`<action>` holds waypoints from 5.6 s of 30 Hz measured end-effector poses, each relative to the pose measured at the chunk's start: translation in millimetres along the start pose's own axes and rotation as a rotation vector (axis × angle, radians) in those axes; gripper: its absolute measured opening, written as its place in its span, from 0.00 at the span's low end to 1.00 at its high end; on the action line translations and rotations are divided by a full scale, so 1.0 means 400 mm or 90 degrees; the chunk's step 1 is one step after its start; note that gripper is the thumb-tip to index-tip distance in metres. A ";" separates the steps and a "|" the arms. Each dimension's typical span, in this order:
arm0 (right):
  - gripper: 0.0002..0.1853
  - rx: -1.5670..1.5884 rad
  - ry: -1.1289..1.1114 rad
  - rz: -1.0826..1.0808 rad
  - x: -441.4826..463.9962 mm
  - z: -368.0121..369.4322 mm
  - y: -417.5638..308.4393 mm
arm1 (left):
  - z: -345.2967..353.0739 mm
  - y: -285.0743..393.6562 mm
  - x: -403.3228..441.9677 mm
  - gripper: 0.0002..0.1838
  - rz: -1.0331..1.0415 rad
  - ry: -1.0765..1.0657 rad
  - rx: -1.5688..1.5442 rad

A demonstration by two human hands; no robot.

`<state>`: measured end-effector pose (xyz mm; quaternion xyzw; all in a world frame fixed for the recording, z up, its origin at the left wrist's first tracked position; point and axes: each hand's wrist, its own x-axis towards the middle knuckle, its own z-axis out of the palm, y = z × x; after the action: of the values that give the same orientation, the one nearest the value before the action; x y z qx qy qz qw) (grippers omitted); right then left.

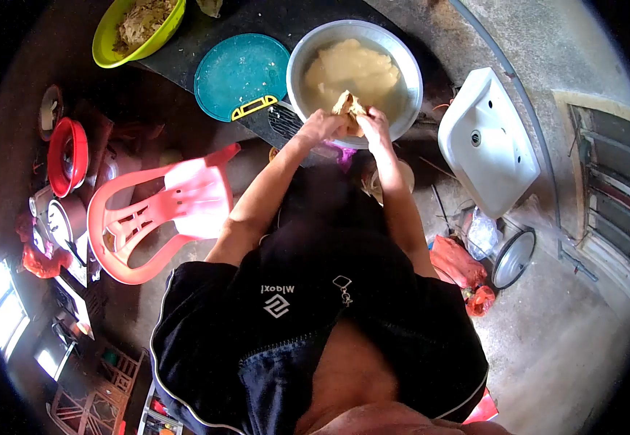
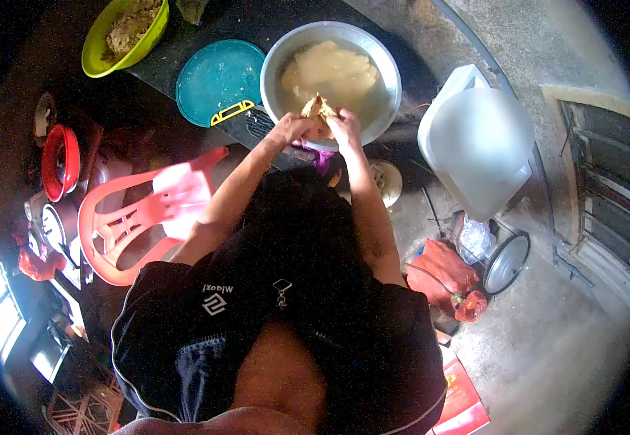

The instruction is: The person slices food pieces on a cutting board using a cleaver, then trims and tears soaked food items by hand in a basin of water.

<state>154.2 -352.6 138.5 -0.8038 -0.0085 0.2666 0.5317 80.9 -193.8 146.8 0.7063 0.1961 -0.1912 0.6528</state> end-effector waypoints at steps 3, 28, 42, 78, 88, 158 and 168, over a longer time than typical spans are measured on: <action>0.09 -0.264 0.002 -0.206 -0.022 -0.010 -0.035 | 0.000 -0.043 0.057 0.17 0.110 0.142 0.172; 0.20 -0.485 -0.037 -0.244 -0.025 -0.023 -0.176 | 0.005 0.031 0.038 0.10 0.324 0.081 0.224; 0.21 0.023 -0.086 -0.084 0.065 -0.042 -0.067 | 0.033 0.048 0.023 0.09 0.133 0.108 -0.163; 0.25 -0.068 0.023 -0.060 0.069 0.081 -0.110 | 0.038 0.006 0.052 0.17 -0.084 0.356 -0.087; 0.18 -0.453 -0.215 -0.001 0.055 -0.032 -0.121 | 0.048 0.025 0.061 0.15 0.086 0.262 0.183; 0.17 -0.245 0.059 -0.239 -0.014 -0.021 -0.126 | 0.103 0.053 0.063 0.19 0.094 0.267 0.352; 0.16 0.431 -0.073 0.011 0.031 -0.036 -0.070 | 0.077 0.078 0.038 0.10 0.101 0.138 -0.213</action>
<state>178.7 -349.0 161.7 -0.5655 0.0573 0.3035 0.7647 109.9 -226.2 163.0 0.6179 0.2382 -0.0269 0.7489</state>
